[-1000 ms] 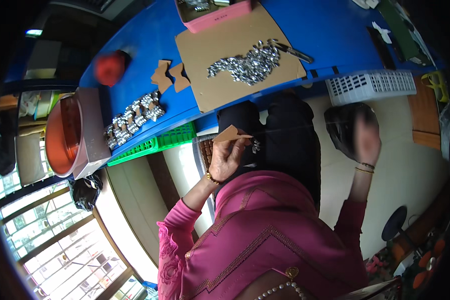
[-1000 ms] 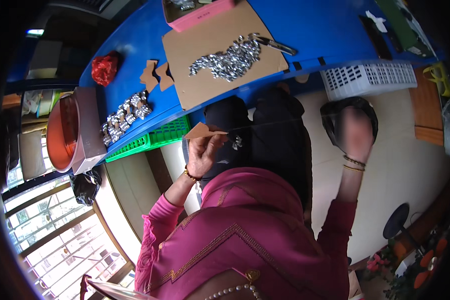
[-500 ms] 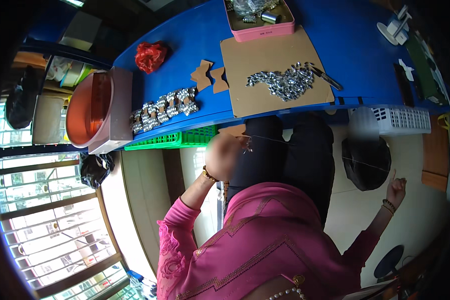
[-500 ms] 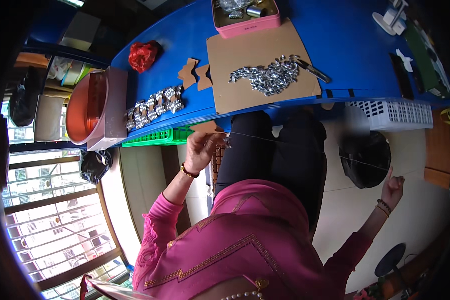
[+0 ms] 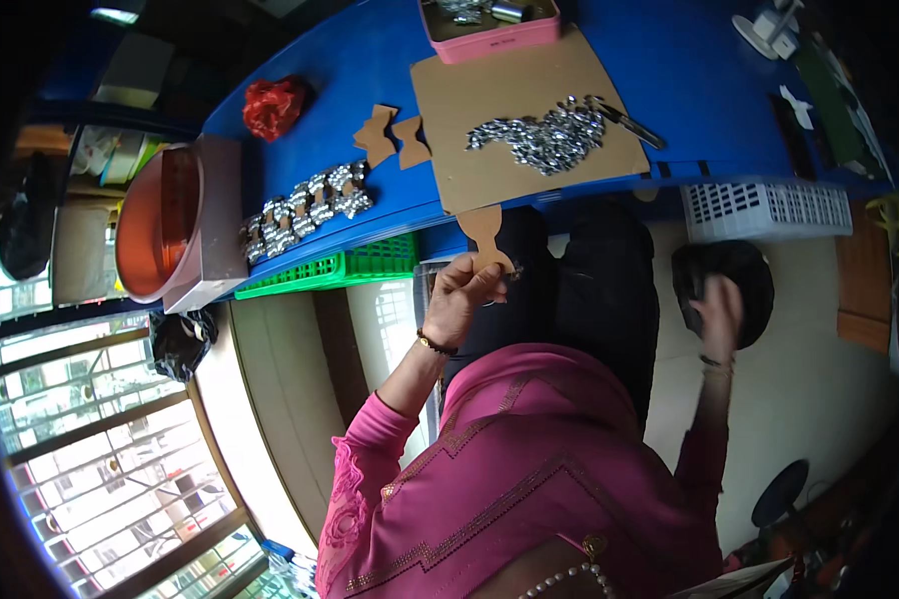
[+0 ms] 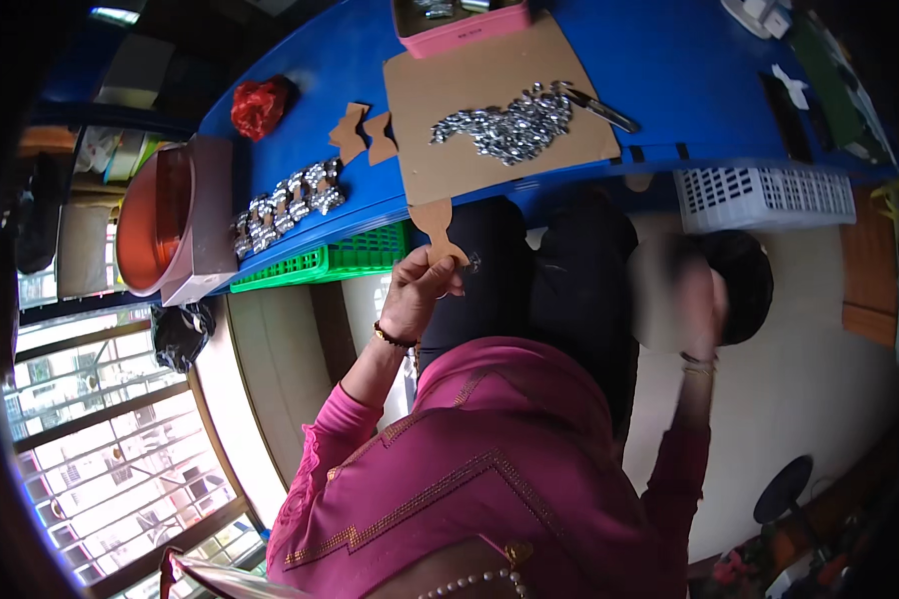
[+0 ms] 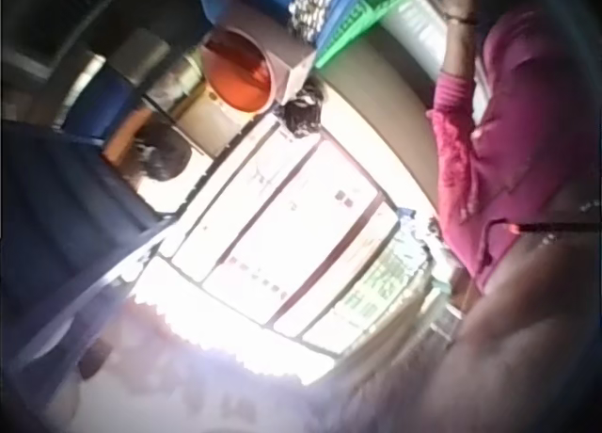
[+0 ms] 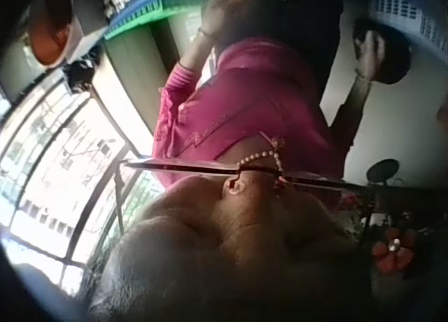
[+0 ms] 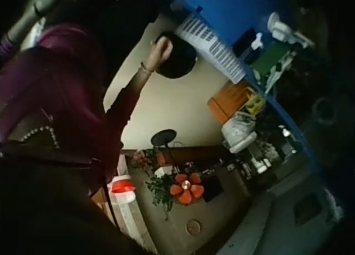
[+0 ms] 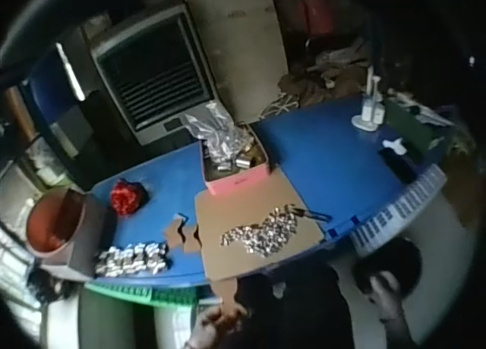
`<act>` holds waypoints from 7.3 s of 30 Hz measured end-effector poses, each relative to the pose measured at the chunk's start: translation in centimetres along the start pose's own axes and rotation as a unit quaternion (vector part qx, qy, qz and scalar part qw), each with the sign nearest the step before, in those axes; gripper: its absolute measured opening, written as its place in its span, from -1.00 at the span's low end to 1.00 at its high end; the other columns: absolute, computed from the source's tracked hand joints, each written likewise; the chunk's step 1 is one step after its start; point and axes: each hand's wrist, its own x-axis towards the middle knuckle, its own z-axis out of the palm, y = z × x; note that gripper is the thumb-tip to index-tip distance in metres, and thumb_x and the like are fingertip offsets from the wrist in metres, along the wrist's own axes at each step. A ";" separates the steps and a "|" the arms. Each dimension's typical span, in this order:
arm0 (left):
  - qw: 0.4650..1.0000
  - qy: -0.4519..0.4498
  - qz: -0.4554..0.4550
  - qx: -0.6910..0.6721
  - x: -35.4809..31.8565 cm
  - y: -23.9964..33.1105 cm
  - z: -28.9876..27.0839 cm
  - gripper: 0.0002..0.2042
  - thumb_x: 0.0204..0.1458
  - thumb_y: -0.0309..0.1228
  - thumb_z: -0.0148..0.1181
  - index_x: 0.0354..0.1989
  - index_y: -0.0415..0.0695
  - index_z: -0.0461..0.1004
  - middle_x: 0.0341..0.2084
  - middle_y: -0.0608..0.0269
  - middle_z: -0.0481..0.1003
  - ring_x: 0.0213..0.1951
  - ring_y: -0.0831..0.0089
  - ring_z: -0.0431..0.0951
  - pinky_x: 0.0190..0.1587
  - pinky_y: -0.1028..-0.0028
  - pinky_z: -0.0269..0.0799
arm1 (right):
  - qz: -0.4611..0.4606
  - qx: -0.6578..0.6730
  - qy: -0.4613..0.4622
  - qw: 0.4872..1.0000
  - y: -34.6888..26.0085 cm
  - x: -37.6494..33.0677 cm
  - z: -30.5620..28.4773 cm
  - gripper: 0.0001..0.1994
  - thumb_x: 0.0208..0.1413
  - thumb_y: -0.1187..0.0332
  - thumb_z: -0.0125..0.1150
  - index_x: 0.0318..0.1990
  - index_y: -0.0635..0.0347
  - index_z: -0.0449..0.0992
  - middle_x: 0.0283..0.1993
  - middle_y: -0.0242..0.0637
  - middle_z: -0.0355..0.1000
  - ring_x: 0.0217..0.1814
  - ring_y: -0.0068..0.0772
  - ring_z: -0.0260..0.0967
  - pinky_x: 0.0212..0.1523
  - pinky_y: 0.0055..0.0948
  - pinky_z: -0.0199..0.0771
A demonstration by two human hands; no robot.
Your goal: Manually attaching small silver decorative beads to a brown component using thread.
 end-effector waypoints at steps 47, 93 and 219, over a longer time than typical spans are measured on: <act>0.886 0.059 0.362 0.283 -0.8 5.2 -0.3 -0.91 0.10 -0.51 -0.09 -0.29 -0.24 0.33 -0.54 0.25 0.47 -0.66 0.70 0.30 -0.60 0.72 0.16 | 0.201 0.390 -0.038 0.898 -0.5 2.3 -2.1 -0.83 0.13 0.38 -0.06 -0.17 0.22 0.37 -0.54 -0.46 0.20 -0.58 -0.67 0.13 -0.36 -0.54 0.41; 0.892 -0.086 0.344 0.281 -8.0 15.7 1.1 -0.82 0.04 -0.49 0.04 -0.25 -0.36 0.36 -0.42 0.12 0.52 -0.44 0.59 0.48 -0.48 0.66 0.33 | 0.178 0.495 0.127 0.841 10.8 4.5 -5.9 -0.85 -0.03 0.58 -0.03 -0.61 0.29 0.33 -0.63 -0.31 0.32 -0.54 -0.52 0.30 0.11 -0.19 0.24; 0.953 -0.143 -0.226 -0.140 -0.3 -4.8 1.9 -0.83 -0.08 -0.60 0.14 -0.27 -0.22 0.40 -0.50 0.27 0.44 -0.59 0.59 0.43 -0.50 0.66 0.39 | 0.124 -0.154 -0.446 0.873 -5.2 -5.1 15.9 -0.85 0.00 0.39 0.16 -0.52 0.26 0.43 -0.66 -0.61 0.22 -0.61 -0.84 0.03 -0.62 -0.75 0.02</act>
